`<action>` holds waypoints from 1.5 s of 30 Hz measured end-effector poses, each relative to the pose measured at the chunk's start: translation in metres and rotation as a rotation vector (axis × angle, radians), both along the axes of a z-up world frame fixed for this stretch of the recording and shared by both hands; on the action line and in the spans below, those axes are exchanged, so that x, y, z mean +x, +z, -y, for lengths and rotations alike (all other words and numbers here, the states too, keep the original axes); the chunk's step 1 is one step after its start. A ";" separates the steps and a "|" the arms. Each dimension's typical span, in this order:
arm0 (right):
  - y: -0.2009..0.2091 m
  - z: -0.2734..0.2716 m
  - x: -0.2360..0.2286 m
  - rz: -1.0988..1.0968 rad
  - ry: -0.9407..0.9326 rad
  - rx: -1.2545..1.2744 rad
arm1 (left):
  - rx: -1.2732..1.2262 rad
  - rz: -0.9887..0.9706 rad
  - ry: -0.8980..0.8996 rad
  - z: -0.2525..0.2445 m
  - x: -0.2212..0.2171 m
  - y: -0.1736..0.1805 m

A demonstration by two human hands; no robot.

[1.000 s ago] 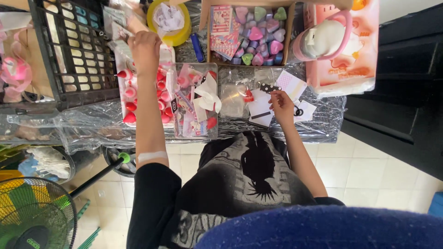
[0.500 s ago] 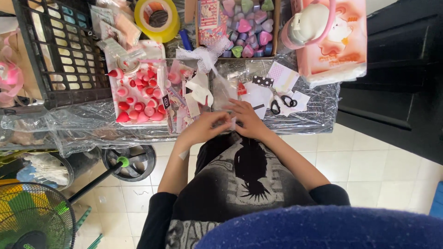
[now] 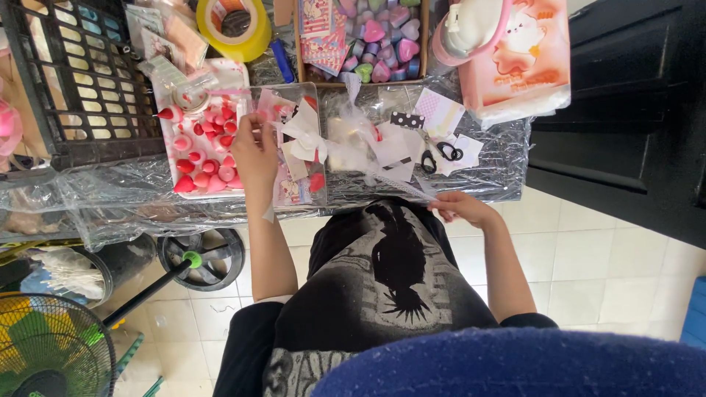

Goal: The recorder is cutting paper and assembling decorative items, possibly for packaging.

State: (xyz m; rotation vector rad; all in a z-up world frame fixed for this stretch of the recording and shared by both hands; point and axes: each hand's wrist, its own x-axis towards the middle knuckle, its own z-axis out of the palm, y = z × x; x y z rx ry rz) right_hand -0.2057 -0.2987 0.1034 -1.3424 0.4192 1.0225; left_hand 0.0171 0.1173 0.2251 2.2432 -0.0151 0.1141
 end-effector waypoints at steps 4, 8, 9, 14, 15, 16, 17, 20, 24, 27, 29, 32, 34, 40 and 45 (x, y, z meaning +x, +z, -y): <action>-0.027 0.076 -0.058 -0.186 -0.161 0.062 | -0.051 0.024 0.013 -0.002 0.006 0.001; -0.038 0.128 -0.119 -0.330 -0.246 -0.088 | -0.030 0.010 0.041 0.005 0.014 0.001; -0.042 0.138 -0.136 -0.343 -0.291 -0.125 | -0.032 0.023 0.064 0.008 0.016 0.004; -0.066 0.156 -0.166 -0.377 -0.496 -0.370 | -0.034 -0.064 -0.194 0.036 0.027 -0.028; -0.080 0.157 -0.168 -0.366 -0.482 -0.513 | -0.021 -0.084 -0.245 0.046 0.031 -0.034; -0.086 0.153 -0.163 -0.369 -0.487 -0.513 | -0.021 -0.087 -0.250 0.054 0.032 -0.040; -0.092 0.148 -0.157 -0.355 -0.255 -0.641 | -0.028 -0.139 -0.323 0.063 0.034 -0.047; -0.076 0.127 -0.109 -0.238 -0.015 -1.153 | 0.059 -0.193 -0.429 0.082 0.038 -0.059; 0.006 0.044 0.008 0.777 -0.434 -1.332 | 0.132 -0.200 -0.573 0.096 0.041 -0.053; 0.008 -0.032 0.089 0.984 -0.354 -0.807 | 0.099 -0.217 -0.652 0.101 0.041 -0.056; 0.025 -0.073 0.132 1.064 -0.245 -0.701 | 0.107 -0.211 -0.654 0.102 0.041 -0.058; 0.009 -0.112 0.166 1.013 -0.117 -0.534 | 0.138 -0.205 -0.661 0.101 0.040 -0.068; -0.017 -0.121 0.173 0.900 -0.092 -0.479 | 0.156 -0.194 -0.659 0.101 0.042 -0.079; -0.062 -0.125 0.142 0.618 -0.058 -0.459 | 0.107 -0.180 -0.570 0.107 0.039 -0.120; -0.064 -0.122 0.115 0.627 -0.071 -0.517 | 0.241 -0.170 -0.555 0.113 0.038 -0.124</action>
